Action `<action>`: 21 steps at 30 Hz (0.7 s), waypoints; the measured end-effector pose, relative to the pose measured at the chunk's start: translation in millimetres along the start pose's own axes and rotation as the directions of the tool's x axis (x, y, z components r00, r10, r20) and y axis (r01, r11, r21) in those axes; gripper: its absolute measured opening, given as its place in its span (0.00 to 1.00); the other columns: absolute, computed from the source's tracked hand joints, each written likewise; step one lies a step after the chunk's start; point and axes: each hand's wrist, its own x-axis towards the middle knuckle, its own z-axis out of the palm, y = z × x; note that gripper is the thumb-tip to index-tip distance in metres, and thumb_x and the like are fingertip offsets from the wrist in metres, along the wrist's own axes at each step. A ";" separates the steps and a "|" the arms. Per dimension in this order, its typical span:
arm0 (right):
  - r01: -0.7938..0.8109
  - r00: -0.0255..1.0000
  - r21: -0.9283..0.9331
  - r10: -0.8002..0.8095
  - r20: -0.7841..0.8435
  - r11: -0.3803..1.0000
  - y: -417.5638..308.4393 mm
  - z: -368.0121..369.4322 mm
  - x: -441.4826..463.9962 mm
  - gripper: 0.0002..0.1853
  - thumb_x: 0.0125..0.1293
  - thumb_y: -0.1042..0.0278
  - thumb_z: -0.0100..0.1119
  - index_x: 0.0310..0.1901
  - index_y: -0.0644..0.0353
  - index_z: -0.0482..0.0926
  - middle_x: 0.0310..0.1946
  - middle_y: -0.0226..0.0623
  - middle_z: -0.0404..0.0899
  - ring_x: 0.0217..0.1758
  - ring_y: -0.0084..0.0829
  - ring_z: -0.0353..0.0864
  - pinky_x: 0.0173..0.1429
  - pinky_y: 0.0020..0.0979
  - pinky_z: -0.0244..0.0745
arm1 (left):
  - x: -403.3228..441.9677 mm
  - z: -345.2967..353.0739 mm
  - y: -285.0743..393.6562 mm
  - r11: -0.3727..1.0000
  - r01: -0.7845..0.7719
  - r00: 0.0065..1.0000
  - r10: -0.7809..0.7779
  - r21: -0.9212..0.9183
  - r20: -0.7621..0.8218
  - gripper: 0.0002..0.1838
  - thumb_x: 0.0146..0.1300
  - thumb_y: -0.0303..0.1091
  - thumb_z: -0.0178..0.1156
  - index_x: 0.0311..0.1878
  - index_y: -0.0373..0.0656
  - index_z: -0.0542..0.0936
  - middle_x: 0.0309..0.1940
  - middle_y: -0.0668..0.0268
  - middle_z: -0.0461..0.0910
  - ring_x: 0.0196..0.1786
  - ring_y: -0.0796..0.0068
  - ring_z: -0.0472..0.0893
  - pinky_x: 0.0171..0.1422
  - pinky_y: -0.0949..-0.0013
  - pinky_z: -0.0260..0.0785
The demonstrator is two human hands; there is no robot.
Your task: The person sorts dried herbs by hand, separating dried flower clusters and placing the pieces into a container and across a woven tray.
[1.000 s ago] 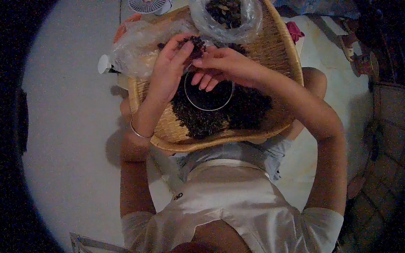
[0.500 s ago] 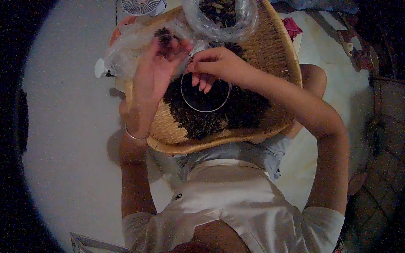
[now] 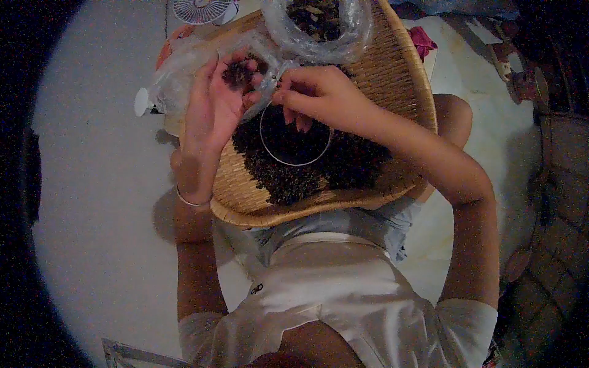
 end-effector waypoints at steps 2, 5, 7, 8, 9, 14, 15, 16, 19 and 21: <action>-0.021 1.000 -0.015 0.021 -0.006 1.000 -3.1 -1.4 -1.6 0.10 0.63 0.64 0.52 0.31 0.62 0.74 0.19 0.31 0.75 0.18 0.19 0.73 0.22 0.21 0.69 | 0.5 -1.1 -0.8 0.999 0.017 0.999 -0.019 0.039 0.030 0.14 0.64 0.43 0.48 0.43 0.42 0.73 0.33 0.63 0.76 0.37 0.73 0.76 0.36 0.70 0.70; -0.054 0.998 -0.041 0.053 -0.025 0.998 -5.7 -2.0 -3.4 0.09 0.62 0.64 0.52 0.30 0.61 0.73 0.18 0.31 0.74 0.17 0.18 0.72 0.21 0.21 0.68 | -5.3 7.5 -1.9 0.927 0.070 0.997 -0.073 0.370 -0.008 0.12 0.62 0.41 0.54 0.41 0.42 0.75 0.26 0.69 0.74 0.27 0.81 0.73 0.25 0.77 0.64; -0.067 0.997 -0.049 0.065 -0.043 0.997 -6.1 -3.0 -3.4 0.09 0.62 0.64 0.53 0.30 0.61 0.72 0.18 0.30 0.74 0.17 0.18 0.72 0.21 0.21 0.68 | -10.0 16.5 -5.3 0.784 0.084 0.996 -0.045 0.616 -0.079 0.11 0.60 0.37 0.58 0.40 0.40 0.76 0.23 0.72 0.73 0.21 0.85 0.71 0.19 0.81 0.60; -0.062 0.997 -0.055 0.059 -0.048 0.997 -5.3 -4.0 -3.1 0.09 0.61 0.64 0.53 0.30 0.61 0.72 0.17 0.30 0.74 0.17 0.18 0.72 0.20 0.21 0.68 | -11.2 19.7 -5.7 0.782 0.084 0.996 -0.048 0.618 -0.075 0.11 0.60 0.37 0.58 0.40 0.40 0.76 0.23 0.72 0.73 0.21 0.85 0.71 0.19 0.81 0.60; -0.057 0.997 -0.060 0.053 -0.052 0.997 -4.6 -4.7 -2.9 0.09 0.60 0.64 0.53 0.30 0.61 0.72 0.17 0.31 0.74 0.16 0.18 0.72 0.20 0.21 0.68 | -12.4 22.6 -5.7 0.694 0.035 0.999 -0.008 0.719 -0.041 0.11 0.59 0.37 0.59 0.40 0.40 0.76 0.23 0.73 0.72 0.20 0.86 0.70 0.19 0.82 0.59; -0.057 0.996 -0.169 0.045 -0.074 0.984 -1.8 -5.3 -1.2 0.09 0.59 0.65 0.53 0.29 0.62 0.72 0.16 0.32 0.74 0.17 0.19 0.73 0.21 0.22 0.69 | -11.4 25.0 -11.4 0.493 -0.055 0.995 0.096 0.869 0.009 0.11 0.59 0.37 0.60 0.40 0.41 0.77 0.23 0.74 0.72 0.19 0.89 0.68 0.19 0.83 0.59; -0.052 0.996 -0.209 0.036 -0.081 0.977 -1.3 -5.0 -1.0 0.09 0.58 0.65 0.53 0.28 0.63 0.72 0.16 0.33 0.75 0.18 0.20 0.74 0.22 0.23 0.70 | -11.8 25.5 -11.3 0.523 -0.038 0.997 0.080 0.852 -0.005 0.11 0.59 0.37 0.60 0.40 0.41 0.77 0.23 0.74 0.73 0.19 0.89 0.68 0.18 0.83 0.59; -0.052 0.996 -0.208 0.036 -0.080 0.977 -2.2 -4.6 -0.9 0.09 0.58 0.65 0.53 0.28 0.63 0.72 0.16 0.33 0.75 0.18 0.20 0.74 0.22 0.23 0.70 | -12.3 25.8 -11.0 0.552 -0.020 0.998 0.064 0.834 -0.019 0.10 0.59 0.37 0.59 0.40 0.41 0.77 0.23 0.74 0.73 0.19 0.89 0.68 0.18 0.83 0.59; -0.058 0.995 -0.285 0.032 -0.093 0.957 -3.5 -4.0 -0.4 0.10 0.57 0.65 0.53 0.28 0.64 0.73 0.16 0.34 0.75 0.18 0.22 0.74 0.24 0.26 0.71 | -12.0 24.3 -10.8 0.565 -0.002 0.998 0.048 0.825 -0.030 0.10 0.59 0.37 0.59 0.40 0.41 0.77 0.24 0.74 0.73 0.19 0.89 0.68 0.18 0.83 0.59; -0.044 0.995 -0.310 0.014 -0.097 0.950 -2.3 -4.3 0.0 0.10 0.56 0.65 0.53 0.28 0.65 0.74 0.16 0.36 0.76 0.19 0.24 0.76 0.26 0.28 0.72 | -12.0 23.6 -10.6 0.567 -0.001 0.999 0.042 0.824 -0.028 0.11 0.60 0.37 0.59 0.40 0.41 0.77 0.24 0.74 0.73 0.19 0.89 0.68 0.18 0.83 0.59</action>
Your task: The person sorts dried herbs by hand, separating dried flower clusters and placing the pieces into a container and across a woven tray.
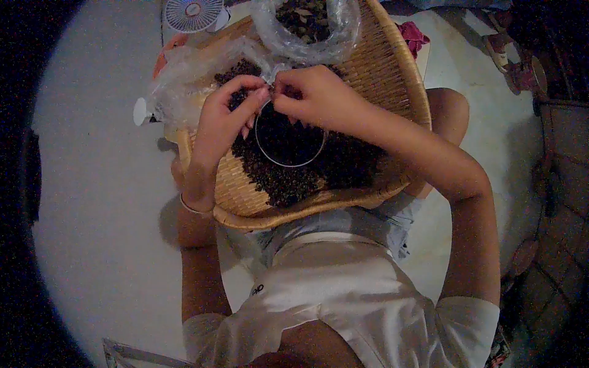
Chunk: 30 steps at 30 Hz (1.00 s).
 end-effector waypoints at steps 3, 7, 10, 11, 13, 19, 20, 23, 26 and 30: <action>0.032 0.999 -0.046 -0.033 -0.019 0.998 -1.5 -0.1 -0.4 0.10 0.55 0.65 0.53 0.29 0.65 0.74 0.17 0.38 0.76 0.20 0.27 0.78 0.28 0.30 0.73 | 0.4 -0.1 0.8 1.000 0.001 1.000 0.000 -0.011 0.018 0.11 0.60 0.37 0.59 0.40 0.40 0.77 0.24 0.74 0.73 0.20 0.89 0.68 0.18 0.83 0.59; 0.049 0.998 -0.092 -0.052 -0.024 0.995 -0.3 -0.5 0.3 0.11 0.55 0.64 0.54 0.29 0.66 0.74 0.18 0.41 0.77 0.22 0.32 0.80 0.30 0.32 0.73 | -0.2 0.9 1.0 1.000 -0.004 0.999 0.004 0.007 0.040 0.10 0.61 0.37 0.58 0.41 0.42 0.77 0.22 0.75 0.71 0.20 0.90 0.68 0.18 0.84 0.59; 0.095 0.994 -0.183 -0.103 -0.033 0.978 4.7 0.2 1.4 0.12 0.54 0.63 0.54 0.30 0.65 0.75 0.20 0.45 0.77 0.24 0.40 0.80 0.33 0.36 0.73 | 0.5 0.4 -1.4 1.000 0.011 1.000 -0.011 0.009 0.023 0.11 0.59 0.36 0.59 0.40 0.40 0.77 0.26 0.74 0.74 0.20 0.89 0.69 0.18 0.83 0.59; 0.135 0.987 -0.229 -0.150 -0.050 0.964 6.2 0.7 1.6 0.12 0.53 0.62 0.54 0.30 0.65 0.75 0.22 0.47 0.77 0.26 0.44 0.79 0.34 0.38 0.73 | 0.5 0.2 -1.6 1.000 0.013 1.000 -0.013 0.009 0.022 0.11 0.59 0.36 0.59 0.40 0.40 0.77 0.26 0.74 0.74 0.20 0.89 0.69 0.18 0.83 0.59; 0.173 0.978 -0.274 -0.198 -0.065 0.946 5.8 0.8 1.7 0.12 0.53 0.62 0.54 0.31 0.65 0.75 0.23 0.48 0.77 0.28 0.47 0.78 0.35 0.40 0.73 | 1.0 0.3 -1.7 0.999 0.020 0.999 -0.020 0.027 0.030 0.10 0.59 0.36 0.59 0.40 0.40 0.76 0.26 0.74 0.74 0.20 0.89 0.69 0.18 0.83 0.59; 0.208 0.966 -0.362 -0.249 -0.070 0.909 4.9 0.2 1.1 0.12 0.52 0.63 0.55 0.31 0.64 0.74 0.23 0.49 0.76 0.28 0.49 0.77 0.34 0.43 0.72 | 1.6 0.7 -1.6 1.000 0.011 0.999 -0.012 0.025 0.041 0.10 0.59 0.36 0.59 0.39 0.40 0.76 0.25 0.73 0.74 0.19 0.88 0.69 0.18 0.82 0.59; 0.216 0.963 -0.376 -0.260 -0.069 0.901 5.3 0.3 1.3 0.12 0.52 0.63 0.55 0.31 0.64 0.74 0.22 0.48 0.76 0.28 0.49 0.77 0.34 0.43 0.71 | 1.7 1.1 -1.7 1.000 0.012 0.999 -0.013 0.025 0.042 0.10 0.59 0.36 0.59 0.39 0.40 0.76 0.25 0.73 0.74 0.19 0.88 0.69 0.18 0.82 0.59; 0.230 0.960 -0.379 -0.273 -0.064 0.896 6.4 0.4 1.5 0.11 0.52 0.63 0.55 0.30 0.64 0.74 0.22 0.48 0.76 0.28 0.49 0.77 0.34 0.43 0.71 | 1.8 2.2 -2.4 0.999 -0.006 0.999 0.005 0.044 0.042 0.09 0.60 0.36 0.57 0.38 0.41 0.75 0.21 0.75 0.70 0.19 0.89 0.67 0.18 0.83 0.59; 0.227 0.963 -0.353 -0.264 -0.061 0.908 7.1 -0.4 1.6 0.11 0.53 0.63 0.55 0.31 0.64 0.74 0.23 0.48 0.76 0.28 0.49 0.77 0.34 0.42 0.72 | 1.6 1.3 -3.6 0.999 -0.019 0.999 0.018 0.030 0.045 0.08 0.60 0.35 0.57 0.38 0.41 0.75 0.21 0.75 0.70 0.19 0.89 0.67 0.18 0.83 0.59; 0.206 0.965 -0.317 -0.245 -0.089 0.926 11.5 -5.4 3.4 0.13 0.55 0.61 0.55 0.33 0.63 0.75 0.24 0.47 0.77 0.29 0.48 0.78 0.34 0.40 0.72 | 1.2 -2.4 -2.3 0.994 -0.026 0.994 0.014 0.109 0.107 0.08 0.59 0.35 0.58 0.37 0.42 0.76 0.22 0.75 0.71 0.21 0.88 0.68 0.20 0.82 0.60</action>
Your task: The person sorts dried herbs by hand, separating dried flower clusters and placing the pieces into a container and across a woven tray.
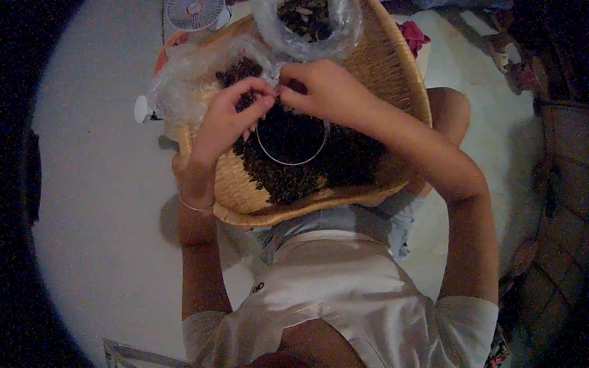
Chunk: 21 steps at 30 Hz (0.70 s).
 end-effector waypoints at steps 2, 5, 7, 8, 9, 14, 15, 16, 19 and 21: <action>-0.050 0.999 -0.001 0.050 -0.021 0.999 5.2 -3.3 2.4 0.13 0.56 0.61 0.55 0.34 0.63 0.76 0.24 0.47 0.78 0.29 0.47 0.78 0.35 0.39 0.72 | 0.7 -0.2 -2.8 0.998 -0.020 0.999 0.018 0.061 0.036 0.08 0.59 0.35 0.58 0.37 0.41 0.76 0.22 0.74 0.72 0.22 0.87 0.69 0.23 0.80 0.62; -0.128 0.992 -0.009 0.128 -0.012 0.992 10.2 -8.0 5.7 0.14 0.57 0.59 0.55 0.36 0.63 0.76 0.24 0.46 0.78 0.29 0.45 0.79 0.35 0.38 0.73 | 1.3 1.8 -13.3 0.932 -0.263 0.964 0.242 0.250 0.112 0.09 0.57 0.36 0.60 0.36 0.40 0.75 0.23 0.73 0.73 0.27 0.84 0.71 0.31 0.77 0.64; -0.145 0.989 -0.026 0.146 0.016 0.989 11.3 -6.3 10.0 0.14 0.58 0.59 0.54 0.36 0.63 0.77 0.24 0.46 0.78 0.29 0.43 0.79 0.35 0.37 0.73 | -0.1 3.4 -10.1 0.937 -0.177 0.970 0.113 0.300 0.217 0.11 0.56 0.37 0.61 0.35 0.39 0.75 0.24 0.71 0.74 0.30 0.82 0.71 0.37 0.74 0.64; -0.140 0.989 -0.013 0.140 0.048 0.990 11.5 -3.9 12.6 0.14 0.58 0.59 0.54 0.36 0.63 0.77 0.24 0.45 0.78 0.29 0.42 0.80 0.35 0.37 0.73 | 0.1 4.8 -12.2 0.936 -0.181 0.971 0.121 0.302 0.207 0.11 0.56 0.37 0.61 0.35 0.39 0.75 0.24 0.71 0.74 0.30 0.82 0.71 0.37 0.74 0.64; -0.136 0.988 -0.001 0.135 0.080 0.991 11.7 -3.4 15.6 0.14 0.58 0.58 0.54 0.36 0.63 0.77 0.24 0.45 0.78 0.29 0.41 0.80 0.35 0.37 0.73 | 0.7 7.3 -15.4 0.925 -0.203 0.963 0.130 0.321 0.234 0.13 0.57 0.41 0.59 0.34 0.40 0.75 0.23 0.67 0.74 0.28 0.79 0.73 0.34 0.73 0.65; 0.039 0.985 -0.180 -0.008 0.170 0.983 -2.2 5.4 66.9 0.13 0.59 0.61 0.54 0.32 0.65 0.77 0.17 0.37 0.76 0.19 0.27 0.76 0.27 0.29 0.72 | -0.6 9.4 -2.9 0.970 0.243 0.862 -0.215 -0.002 0.460 0.20 0.62 0.51 0.52 0.35 0.41 0.74 0.23 0.64 0.75 0.25 0.76 0.74 0.26 0.74 0.66; 0.015 0.977 -0.172 0.022 0.212 0.985 -8.0 10.0 80.2 0.14 0.59 0.60 0.54 0.31 0.65 0.78 0.18 0.38 0.77 0.19 0.29 0.77 0.28 0.30 0.72 | 0.2 8.5 -7.6 0.951 0.300 0.849 -0.228 -0.079 0.476 0.21 0.64 0.52 0.48 0.37 0.40 0.73 0.24 0.64 0.76 0.25 0.76 0.74 0.23 0.75 0.66; 0.026 0.977 -0.174 0.012 0.213 0.984 -11.7 16.9 93.9 0.14 0.59 0.60 0.54 0.31 0.65 0.78 0.18 0.38 0.77 0.19 0.29 0.77 0.28 0.30 0.72 | 1.1 6.9 -11.1 0.923 0.352 0.838 -0.237 -0.155 0.492 0.23 0.66 0.53 0.44 0.39 0.39 0.72 0.26 0.63 0.76 0.25 0.77 0.74 0.21 0.76 0.65; 0.188 0.969 -0.464 -0.088 0.229 0.866 -3.2 39.6 124.5 0.15 0.58 0.58 0.54 0.34 0.65 0.78 0.20 0.40 0.77 0.21 0.30 0.78 0.29 0.31 0.73 | 1.3 1.7 -17.0 0.843 0.420 0.832 -0.209 -0.337 0.515 0.26 0.66 0.54 0.41 0.43 0.37 0.71 0.30 0.60 0.77 0.26 0.74 0.75 0.24 0.75 0.67; 0.259 0.959 -0.506 -0.157 0.236 0.823 -1.9 44.3 131.8 0.15 0.58 0.59 0.54 0.36 0.66 0.77 0.22 0.40 0.78 0.24 0.28 0.78 0.30 0.31 0.73 | 1.5 -3.8 -19.2 0.811 0.414 0.847 -0.177 -0.413 0.501 0.26 0.67 0.53 0.41 0.46 0.36 0.71 0.33 0.57 0.77 0.30 0.71 0.77 0.27 0.72 0.70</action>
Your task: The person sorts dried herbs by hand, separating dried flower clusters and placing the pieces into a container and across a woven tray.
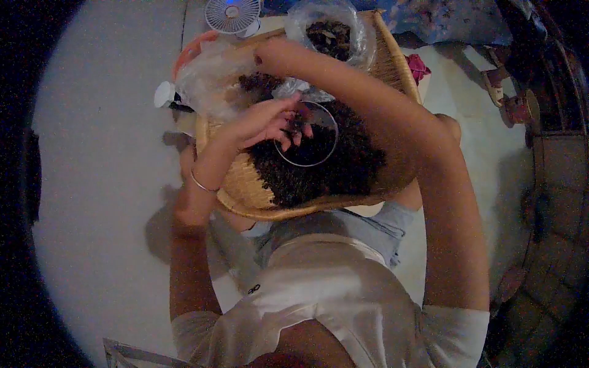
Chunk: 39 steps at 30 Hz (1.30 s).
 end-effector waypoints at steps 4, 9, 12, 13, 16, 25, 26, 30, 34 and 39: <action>-0.125 0.992 0.355 0.126 0.020 0.927 1.1 -29.2 -39.8 0.14 0.60 0.61 0.53 0.39 0.64 0.77 0.24 0.37 0.78 0.26 0.25 0.78 0.31 0.29 0.73 | -9.6 -0.3 2.5 0.966 -0.126 0.990 0.138 -0.225 0.037 0.25 0.67 0.49 0.42 0.50 0.32 0.69 0.41 0.54 0.76 0.40 0.65 0.79 0.43 0.63 0.74; -0.325 0.934 0.784 0.310 0.178 0.528 17.8 -46.0 -108.4 0.14 0.66 0.59 0.47 0.44 0.59 0.75 0.35 0.33 0.77 0.36 0.24 0.77 0.37 0.29 0.76 | -7.2 2.9 0.0 0.954 -0.190 0.979 0.201 -0.232 0.021 0.21 0.66 0.37 0.46 0.55 0.30 0.67 0.47 0.54 0.74 0.45 0.63 0.78 0.52 0.62 0.72; -0.249 0.957 0.849 0.254 0.141 0.467 31.4 -16.9 -138.6 0.20 0.67 0.53 0.45 0.48 0.62 0.71 0.42 0.39 0.75 0.43 0.29 0.76 0.46 0.30 0.75 | -6.2 7.1 1.1 0.953 -0.301 0.953 0.300 -0.024 -0.041 0.21 0.63 0.30 0.50 0.58 0.34 0.66 0.51 0.57 0.73 0.48 0.64 0.77 0.55 0.64 0.69; -0.219 0.965 0.868 0.233 0.124 0.445 30.0 -12.7 -144.1 0.22 0.67 0.51 0.44 0.50 0.63 0.70 0.44 0.41 0.74 0.45 0.31 0.76 0.49 0.31 0.75 | -6.5 8.8 1.5 0.921 -0.366 0.920 0.380 0.133 -0.094 0.22 0.61 0.28 0.53 0.59 0.36 0.67 0.53 0.59 0.72 0.50 0.64 0.76 0.57 0.63 0.68; -0.395 0.845 0.803 0.166 0.508 -0.447 -7.3 -22.3 -151.1 0.30 0.67 0.45 0.40 0.55 0.69 0.63 0.47 0.50 0.72 0.52 0.39 0.74 0.58 0.35 0.70 | -6.5 12.5 -0.2 0.754 -0.428 0.795 0.576 0.498 -0.189 0.20 0.60 0.26 0.52 0.58 0.40 0.70 0.53 0.63 0.73 0.52 0.68 0.75 0.57 0.68 0.66; -0.322 0.894 0.728 0.059 0.444 -0.605 -23.2 -18.0 -150.5 0.31 0.68 0.43 0.36 0.53 0.70 0.63 0.45 0.51 0.72 0.53 0.41 0.73 0.58 0.37 0.70 | -4.6 16.7 -3.7 0.672 -0.533 0.723 0.677 0.514 -0.136 0.20 0.65 0.29 0.47 0.60 0.35 0.65 0.55 0.55 0.71 0.56 0.61 0.72 0.60 0.66 0.64; -0.296 0.895 0.762 0.111 0.431 -0.576 -22.2 -17.3 -150.9 0.29 0.68 0.45 0.36 0.52 0.69 0.64 0.45 0.50 0.72 0.51 0.39 0.74 0.57 0.37 0.71 | -4.1 14.4 -3.8 0.676 -0.528 0.728 0.672 0.514 -0.137 0.20 0.65 0.29 0.47 0.60 0.35 0.65 0.55 0.55 0.71 0.56 0.61 0.72 0.60 0.66 0.64; -0.245 0.915 0.808 0.148 0.376 -0.536 -17.3 -14.0 -151.9 0.25 0.69 0.49 0.36 0.50 0.65 0.68 0.44 0.47 0.73 0.47 0.35 0.75 0.55 0.37 0.71 | -4.1 6.0 6.0 0.798 -0.554 0.833 0.530 -0.237 -0.161 0.32 0.67 0.51 0.37 0.64 0.33 0.57 0.60 0.47 0.62 0.63 0.54 0.64 0.69 0.60 0.51; -0.250 0.915 0.796 0.134 0.380 -0.552 -17.0 -17.6 -153.0 0.25 0.69 0.49 0.35 0.49 0.65 0.68 0.43 0.47 0.74 0.46 0.35 0.75 0.56 0.38 0.71 | -9.7 5.8 12.0 0.695 -0.459 0.874 0.464 -0.553 -0.142 0.38 0.65 0.60 0.31 0.63 0.32 0.56 0.62 0.43 0.58 0.66 0.52 0.58 0.71 0.57 0.45; -0.253 0.909 0.823 0.165 0.382 -0.508 -17.8 -21.1 -152.9 0.25 0.69 0.49 0.35 0.49 0.66 0.68 0.43 0.47 0.74 0.46 0.35 0.75 0.56 0.38 0.70 | -7.6 2.7 11.8 0.678 -0.492 0.855 0.494 -0.546 -0.157 0.35 0.67 0.56 0.33 0.62 0.30 0.57 0.61 0.42 0.59 0.65 0.51 0.60 0.71 0.57 0.47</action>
